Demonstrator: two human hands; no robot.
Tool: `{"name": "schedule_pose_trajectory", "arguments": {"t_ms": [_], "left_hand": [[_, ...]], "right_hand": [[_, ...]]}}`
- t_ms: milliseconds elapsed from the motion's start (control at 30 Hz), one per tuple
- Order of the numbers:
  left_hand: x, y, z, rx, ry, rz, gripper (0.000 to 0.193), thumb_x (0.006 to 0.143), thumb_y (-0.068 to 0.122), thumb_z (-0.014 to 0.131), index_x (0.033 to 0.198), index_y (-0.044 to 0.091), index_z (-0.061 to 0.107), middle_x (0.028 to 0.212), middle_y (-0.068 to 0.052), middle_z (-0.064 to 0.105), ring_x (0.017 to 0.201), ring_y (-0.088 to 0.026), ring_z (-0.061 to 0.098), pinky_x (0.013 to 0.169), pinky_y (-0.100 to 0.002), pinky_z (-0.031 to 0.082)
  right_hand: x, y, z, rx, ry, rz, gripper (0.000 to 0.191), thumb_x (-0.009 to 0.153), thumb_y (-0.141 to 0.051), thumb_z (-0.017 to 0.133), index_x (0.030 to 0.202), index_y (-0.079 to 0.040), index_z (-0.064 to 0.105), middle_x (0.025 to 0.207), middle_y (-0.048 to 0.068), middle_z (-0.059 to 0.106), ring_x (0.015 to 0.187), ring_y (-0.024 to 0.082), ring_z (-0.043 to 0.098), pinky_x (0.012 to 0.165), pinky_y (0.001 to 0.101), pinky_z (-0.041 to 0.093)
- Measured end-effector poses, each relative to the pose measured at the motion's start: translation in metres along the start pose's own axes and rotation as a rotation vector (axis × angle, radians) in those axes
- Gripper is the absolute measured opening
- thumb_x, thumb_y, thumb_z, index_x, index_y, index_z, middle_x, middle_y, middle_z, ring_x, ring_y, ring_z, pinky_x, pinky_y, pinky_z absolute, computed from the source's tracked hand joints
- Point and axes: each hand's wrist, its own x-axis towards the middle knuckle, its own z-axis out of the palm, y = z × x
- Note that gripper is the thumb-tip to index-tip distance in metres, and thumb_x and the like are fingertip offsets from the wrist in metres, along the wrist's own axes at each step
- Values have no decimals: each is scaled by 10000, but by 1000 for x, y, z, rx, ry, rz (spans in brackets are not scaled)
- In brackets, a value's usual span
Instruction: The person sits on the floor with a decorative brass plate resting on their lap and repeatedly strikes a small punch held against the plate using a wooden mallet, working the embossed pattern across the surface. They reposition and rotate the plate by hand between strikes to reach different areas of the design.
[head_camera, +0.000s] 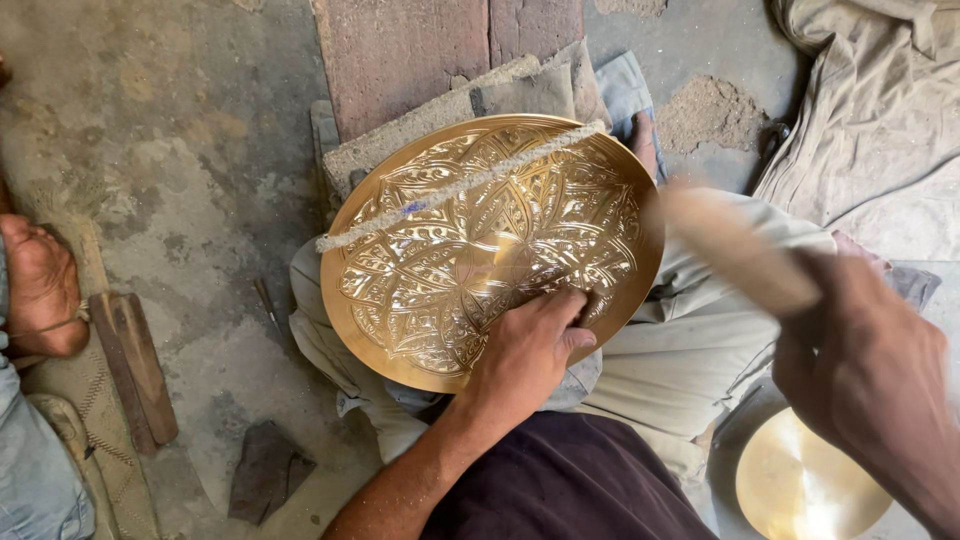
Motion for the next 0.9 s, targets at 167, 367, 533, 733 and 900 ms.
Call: {"name": "schedule_pose_trajectory", "arguments": {"t_ms": [167,367,533,733,900], "left_hand": [[11,-7,-6,6,-216,65,264,891,137,757,1118,44,657,946,-120,737,872,-286,751,753,-419,586],[15,-9,-8,-21,-228,167,309,871,52,716,1175,51,660,1020,-117,734,901,-274,761,766,-399,616],[2,-7,-7,44,-185,106,308,893,106,730,1188,43,669,963,-131,729,834,-302,738,704,-432,593],[-18,-14,-3,-71,149,-59,254,986,244,732,1043,32,603,891,-121,683,771,-246,710,680,-397,562],[-23,-20,3,-67,155,-43,312,956,242,743,1137,26,610,917,-130,689,803,-282,712,682,-417,559]], "right_hand": [[-35,6,27,-96,81,-33,444,816,-76,683,1259,-74,653,1047,142,702,917,362,693,807,481,549],[-64,12,52,-68,136,49,436,787,-102,707,1219,-72,655,1005,129,701,886,337,695,822,463,548],[-62,15,51,110,154,150,378,857,-119,727,1220,-83,625,961,97,676,850,277,695,791,403,527],[-37,16,36,-120,129,-135,426,818,-94,703,1242,-83,668,989,129,678,875,322,682,811,431,528],[-11,4,18,-73,127,-195,325,983,-88,661,1300,-30,620,1052,148,673,928,303,678,869,406,545]]}}
